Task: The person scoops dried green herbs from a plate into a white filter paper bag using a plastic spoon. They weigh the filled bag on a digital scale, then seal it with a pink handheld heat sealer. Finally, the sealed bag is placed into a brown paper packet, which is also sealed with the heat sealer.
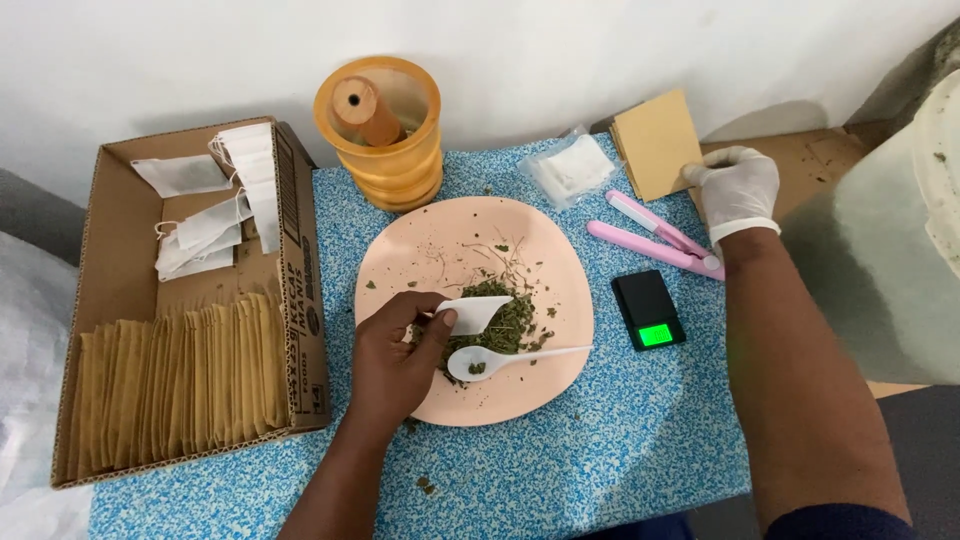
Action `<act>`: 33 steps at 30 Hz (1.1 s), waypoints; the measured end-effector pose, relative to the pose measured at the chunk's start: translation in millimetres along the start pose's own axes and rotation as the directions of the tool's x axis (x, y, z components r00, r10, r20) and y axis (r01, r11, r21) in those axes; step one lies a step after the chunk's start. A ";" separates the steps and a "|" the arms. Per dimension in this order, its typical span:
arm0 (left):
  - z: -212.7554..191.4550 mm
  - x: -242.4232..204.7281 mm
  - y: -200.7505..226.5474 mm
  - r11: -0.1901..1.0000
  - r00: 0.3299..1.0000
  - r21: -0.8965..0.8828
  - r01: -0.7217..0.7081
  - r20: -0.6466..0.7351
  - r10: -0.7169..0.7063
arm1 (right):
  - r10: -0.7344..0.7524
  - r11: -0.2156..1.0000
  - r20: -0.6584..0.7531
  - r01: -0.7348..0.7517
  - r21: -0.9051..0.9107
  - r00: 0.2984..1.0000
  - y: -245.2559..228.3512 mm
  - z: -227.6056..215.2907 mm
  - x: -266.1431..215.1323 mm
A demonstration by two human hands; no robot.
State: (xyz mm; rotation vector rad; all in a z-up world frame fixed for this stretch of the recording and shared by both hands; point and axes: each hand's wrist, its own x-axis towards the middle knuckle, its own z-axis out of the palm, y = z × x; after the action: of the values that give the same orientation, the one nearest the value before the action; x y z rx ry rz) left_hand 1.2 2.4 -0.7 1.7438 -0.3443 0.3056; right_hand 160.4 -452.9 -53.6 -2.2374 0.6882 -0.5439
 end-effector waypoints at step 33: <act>-48.0 -75.2 32.7 0.836 0.859 0.198 0.512 -0.100 -0.502 | -0.342 0.594 0.228 0.022 0.804 0.912 -109.0 -28.4 -211.9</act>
State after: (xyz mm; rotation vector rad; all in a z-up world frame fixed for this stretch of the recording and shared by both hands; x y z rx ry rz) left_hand -81.5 48.1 9.0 1.9672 0.2030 -0.0089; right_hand 15.8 -271.9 8.7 -1.4733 -0.0339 -0.3987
